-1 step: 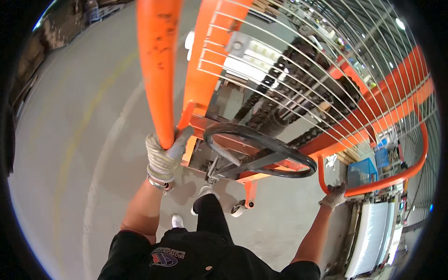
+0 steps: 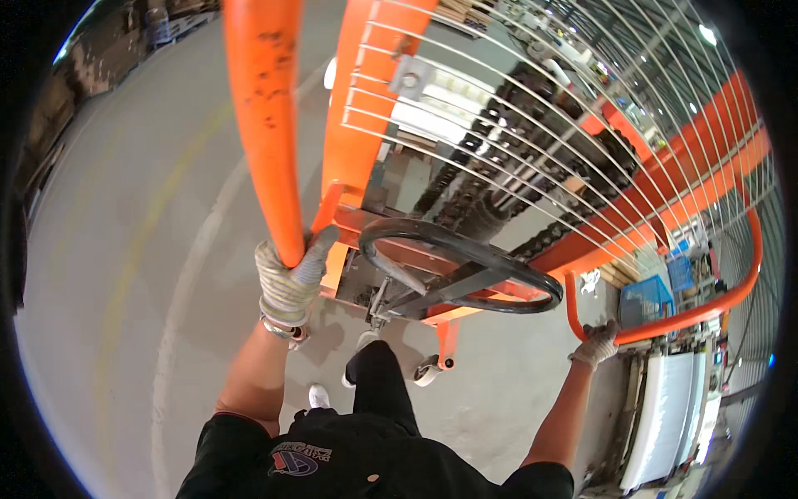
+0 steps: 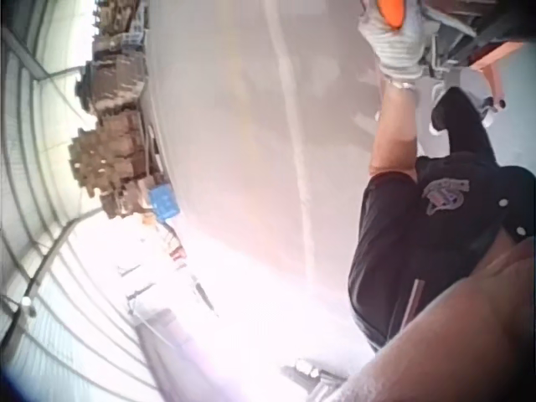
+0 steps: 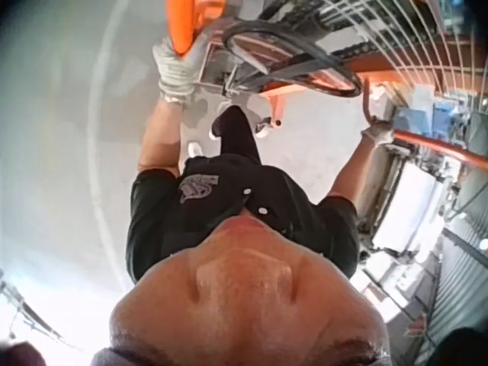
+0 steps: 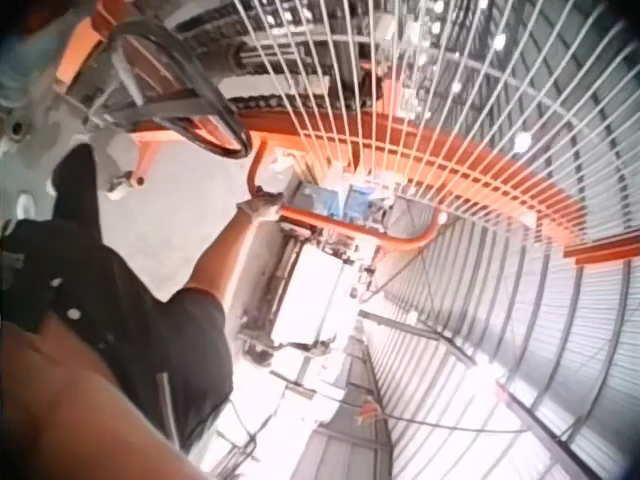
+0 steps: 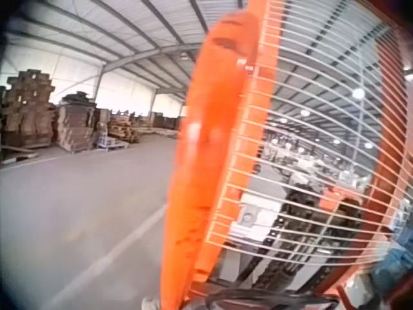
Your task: Using a manual pallet jack and a manual forklift/stacker to move rolls of material and pallets of tubes in a warehouse.
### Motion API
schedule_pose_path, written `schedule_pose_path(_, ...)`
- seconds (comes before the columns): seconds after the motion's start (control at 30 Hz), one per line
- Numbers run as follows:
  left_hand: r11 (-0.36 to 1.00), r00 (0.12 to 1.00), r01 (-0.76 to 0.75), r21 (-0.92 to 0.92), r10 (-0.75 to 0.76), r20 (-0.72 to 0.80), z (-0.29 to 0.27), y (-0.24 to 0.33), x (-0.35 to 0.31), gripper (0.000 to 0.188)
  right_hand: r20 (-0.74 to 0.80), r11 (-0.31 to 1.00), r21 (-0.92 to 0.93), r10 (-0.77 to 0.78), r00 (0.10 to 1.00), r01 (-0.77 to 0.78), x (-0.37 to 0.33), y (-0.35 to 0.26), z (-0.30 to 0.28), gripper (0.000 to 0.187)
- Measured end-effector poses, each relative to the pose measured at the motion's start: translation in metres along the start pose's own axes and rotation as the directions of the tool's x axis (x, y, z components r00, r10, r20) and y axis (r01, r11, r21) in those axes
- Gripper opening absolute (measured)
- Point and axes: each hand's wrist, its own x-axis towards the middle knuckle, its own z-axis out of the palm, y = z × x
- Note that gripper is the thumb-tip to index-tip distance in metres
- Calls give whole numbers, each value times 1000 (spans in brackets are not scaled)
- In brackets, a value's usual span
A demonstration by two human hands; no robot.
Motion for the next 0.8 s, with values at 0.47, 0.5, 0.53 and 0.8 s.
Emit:
schedule_pose_path(0.47, 963, 978, 208, -173, -205, 35, 10, 3, 0, 27, 25, 999, -31, -30, 999, 31, -2, -12, 2, 18)
schedule_pose_path(0.5, 963, 977, 213, -163, -215, 5, 8, 9, -1, 28, 24, 999, -30, -21, 999, 21, -4, -12, 7, 19)
schedule_pose_path(0.53, 961, 975, 221, -168, -221, 22, 11, 11, -2, 28, 21, 999, -32, -20, 1000, 21, -8, -14, 13, 19)
schedule_pose_path(0.8, 949, 972, 213, -233, -230, -51, 7, 13, -7, 30, 68, 997, -51, -56, 996, 60, -12, -12, 8, 18)
